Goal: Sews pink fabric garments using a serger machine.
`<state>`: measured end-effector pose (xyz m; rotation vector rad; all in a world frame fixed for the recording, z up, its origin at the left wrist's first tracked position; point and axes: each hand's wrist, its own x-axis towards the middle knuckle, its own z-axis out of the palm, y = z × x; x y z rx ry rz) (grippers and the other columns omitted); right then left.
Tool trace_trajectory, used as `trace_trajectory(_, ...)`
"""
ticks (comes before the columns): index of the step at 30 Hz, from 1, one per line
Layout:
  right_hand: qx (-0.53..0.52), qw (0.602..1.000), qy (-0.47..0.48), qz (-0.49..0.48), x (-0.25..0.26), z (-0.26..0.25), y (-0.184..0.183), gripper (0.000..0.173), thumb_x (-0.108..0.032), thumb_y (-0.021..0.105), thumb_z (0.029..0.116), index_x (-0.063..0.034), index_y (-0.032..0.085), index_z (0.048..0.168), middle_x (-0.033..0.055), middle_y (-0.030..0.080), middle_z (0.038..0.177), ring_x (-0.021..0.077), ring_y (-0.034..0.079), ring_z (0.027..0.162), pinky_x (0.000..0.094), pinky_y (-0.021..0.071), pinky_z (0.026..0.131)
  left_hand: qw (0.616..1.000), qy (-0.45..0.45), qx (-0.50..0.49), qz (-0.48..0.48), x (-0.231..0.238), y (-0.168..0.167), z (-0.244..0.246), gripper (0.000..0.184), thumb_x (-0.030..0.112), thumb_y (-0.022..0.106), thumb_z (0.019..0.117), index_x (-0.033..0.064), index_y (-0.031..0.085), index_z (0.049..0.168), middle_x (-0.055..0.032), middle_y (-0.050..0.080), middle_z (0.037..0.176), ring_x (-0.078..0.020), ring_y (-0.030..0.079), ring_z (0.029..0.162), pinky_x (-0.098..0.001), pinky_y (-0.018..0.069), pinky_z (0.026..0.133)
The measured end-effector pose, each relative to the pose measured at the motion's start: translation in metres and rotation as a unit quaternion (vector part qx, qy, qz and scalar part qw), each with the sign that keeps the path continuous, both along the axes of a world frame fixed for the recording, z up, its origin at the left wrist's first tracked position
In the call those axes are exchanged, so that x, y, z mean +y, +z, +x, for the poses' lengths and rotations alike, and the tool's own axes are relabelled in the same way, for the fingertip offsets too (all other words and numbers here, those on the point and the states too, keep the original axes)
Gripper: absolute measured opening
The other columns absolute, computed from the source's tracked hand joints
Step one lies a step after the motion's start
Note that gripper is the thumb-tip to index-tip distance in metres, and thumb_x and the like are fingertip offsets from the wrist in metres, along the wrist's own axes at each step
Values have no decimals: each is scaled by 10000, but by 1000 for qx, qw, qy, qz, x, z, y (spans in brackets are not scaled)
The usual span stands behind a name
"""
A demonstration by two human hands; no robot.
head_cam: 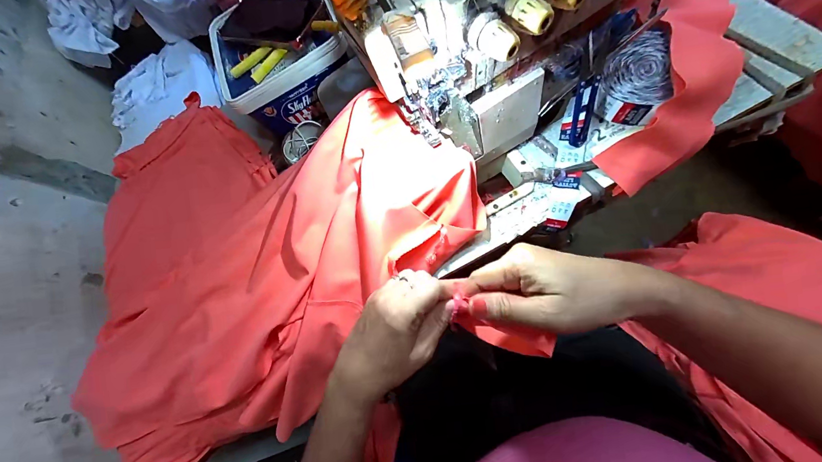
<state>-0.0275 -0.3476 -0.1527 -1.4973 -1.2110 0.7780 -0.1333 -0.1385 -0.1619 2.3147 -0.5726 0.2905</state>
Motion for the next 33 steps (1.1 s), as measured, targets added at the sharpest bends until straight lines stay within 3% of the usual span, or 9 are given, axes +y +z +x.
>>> trace_trajectory(4,22,999,40,1,-2,7,6,286,-244,615,998,29,677,938,-48,578,713,-104,469,614,81,371,552,969,-86,92,-211,-5,-18,10,354,267,469,1085,-16,613,928,-90,681,1083,-39,584,1149,-224,433,1033)
trace_trajectory(7,61,997,47,22,-5,9,5,253,-124,535,1036,6,663,861,-80,559,662,-117,478,588,70,384,541,892,-149,150,-401,-24,-37,14,267,361,478,1080,155,630,1006,171,642,980,153,562,953,-79,465,840)
trace_trajectory(10,71,997,31,25,-11,10,3,262,-109,497,1049,5,657,875,-92,556,663,-131,482,599,58,390,554,849,-139,176,-478,-38,-48,16,211,421,503,1053,254,627,1021,227,626,917,167,564,860,-66,467,764)
trace_trajectory(14,-12,999,-49,-22,-22,4,-11,242,-130,487,1045,23,670,1005,19,605,737,-24,520,640,133,424,604,947,-14,221,-233,-13,-17,18,460,333,675,961,-51,574,1193,97,516,722,89,436,626,-109,396,596)
trace_trajectory(16,-31,995,-82,-54,-22,-5,-27,243,-145,478,1049,16,659,1022,72,615,750,73,560,647,223,456,608,963,11,266,-28,3,12,18,523,388,710,902,-16,638,1226,3,568,672,-51,482,561,-233,429,543)
trace_trajectory(19,-70,982,-177,7,-11,-21,-49,246,-156,475,1048,5,650,984,72,611,723,77,569,630,207,465,599,959,-15,247,141,19,52,23,342,268,702,873,17,713,1104,-130,721,883,-266,701,802,-473,560,722)
trace_trajectory(23,-97,913,-365,157,19,-15,-47,207,-64,537,996,52,707,979,102,708,889,9,646,838,124,509,799,975,90,127,161,17,96,47,178,110,643,920,-48,722,944,-140,691,825,-217,673,749,-421,553,709)
trace_trajectory(27,-115,846,-480,200,47,19,-51,121,-85,639,924,0,725,931,80,576,1077,42,561,1039,140,477,895,970,187,-45,151,20,78,93,161,108,654,912,-46,695,932,-151,660,885,-210,640,832,-367,519,750)
trace_trajectory(33,27,861,-459,218,54,34,-56,69,-14,678,898,13,717,948,21,614,980,-6,609,900,124,533,782,980,191,24,55,29,36,133,206,205,604,990,27,694,938,-111,694,1086,-170,653,1018,-378,510,902)
